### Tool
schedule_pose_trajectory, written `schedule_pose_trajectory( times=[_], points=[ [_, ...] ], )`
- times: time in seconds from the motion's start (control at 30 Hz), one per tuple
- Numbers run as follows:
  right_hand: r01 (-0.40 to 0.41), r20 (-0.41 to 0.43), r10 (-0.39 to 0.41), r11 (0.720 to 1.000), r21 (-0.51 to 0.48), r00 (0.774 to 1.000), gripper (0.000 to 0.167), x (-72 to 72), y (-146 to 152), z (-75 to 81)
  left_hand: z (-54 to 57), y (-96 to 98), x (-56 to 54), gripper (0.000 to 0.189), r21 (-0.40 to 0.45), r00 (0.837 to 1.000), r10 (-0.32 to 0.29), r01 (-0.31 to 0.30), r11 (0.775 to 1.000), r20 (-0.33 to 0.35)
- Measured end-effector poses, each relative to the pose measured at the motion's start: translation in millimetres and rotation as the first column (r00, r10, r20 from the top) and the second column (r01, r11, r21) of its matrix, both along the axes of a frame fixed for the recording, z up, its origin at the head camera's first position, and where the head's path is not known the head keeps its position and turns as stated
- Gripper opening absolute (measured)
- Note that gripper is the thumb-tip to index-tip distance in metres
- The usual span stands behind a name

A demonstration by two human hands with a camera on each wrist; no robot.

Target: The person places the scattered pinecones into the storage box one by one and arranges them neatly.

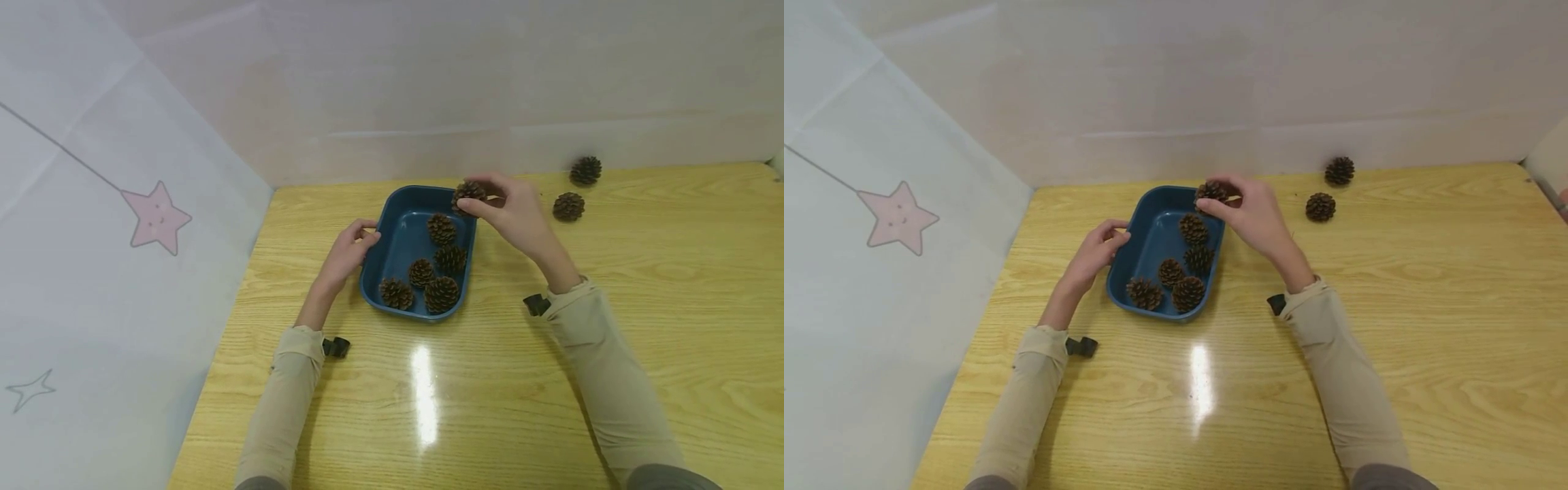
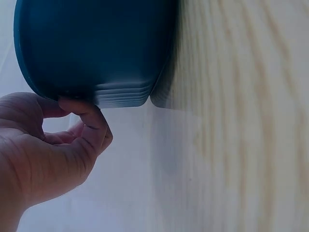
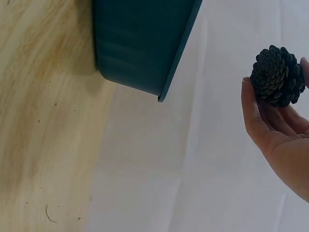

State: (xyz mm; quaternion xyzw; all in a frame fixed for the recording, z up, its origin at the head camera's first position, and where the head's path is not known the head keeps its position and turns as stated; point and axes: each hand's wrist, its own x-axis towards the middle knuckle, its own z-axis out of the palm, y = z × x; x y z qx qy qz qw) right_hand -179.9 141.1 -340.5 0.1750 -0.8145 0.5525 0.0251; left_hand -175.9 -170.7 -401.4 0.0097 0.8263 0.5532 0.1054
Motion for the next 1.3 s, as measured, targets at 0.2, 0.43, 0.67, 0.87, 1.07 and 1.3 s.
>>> schedule_pose_trajectory(
  times=[0.2,0.43,0.67,0.87,1.07,1.3],
  points=[
    [-0.012,0.005,0.011,1.0,0.016,1.0,0.045,-1.7,-4,-6.2,0.7,-0.4,-0.5,0.039,0.023,1.0,0.008,-0.008,1.0,0.01],
    [-0.028,0.001,0.028,0.999,0.034,1.0,0.044,-2.4,-8,-10.3,0.6,-1.6,-0.5,0.036,0.05,0.999,0.018,-0.019,0.999,0.033],
    [-0.044,0.018,0.043,0.998,0.034,0.999,0.045,-1.8,-10,-10.7,0.8,-1.6,-0.6,0.035,0.049,1.0,0.01,-0.012,0.999,0.028],
    [-0.05,-0.01,0.05,0.998,0.038,0.999,0.044,-1.4,-11,-11.7,-0.7,-1.7,-2.1,0.034,0.066,0.999,0.004,-0.007,0.998,0.034],
    [-0.053,-0.004,0.053,0.998,0.028,0.999,0.043,-0.6,-11,-11.7,-0.7,-2.3,-2.1,0.034,0.07,0.999,0.002,-0.004,0.998,0.036],
    [-0.048,0.013,0.048,0.999,0.022,0.999,0.043,0.0,-12,-11.1,0.3,-2.3,-1.1,0.036,0.062,0.999,-0.009,0.006,0.998,0.036]
  ],
)
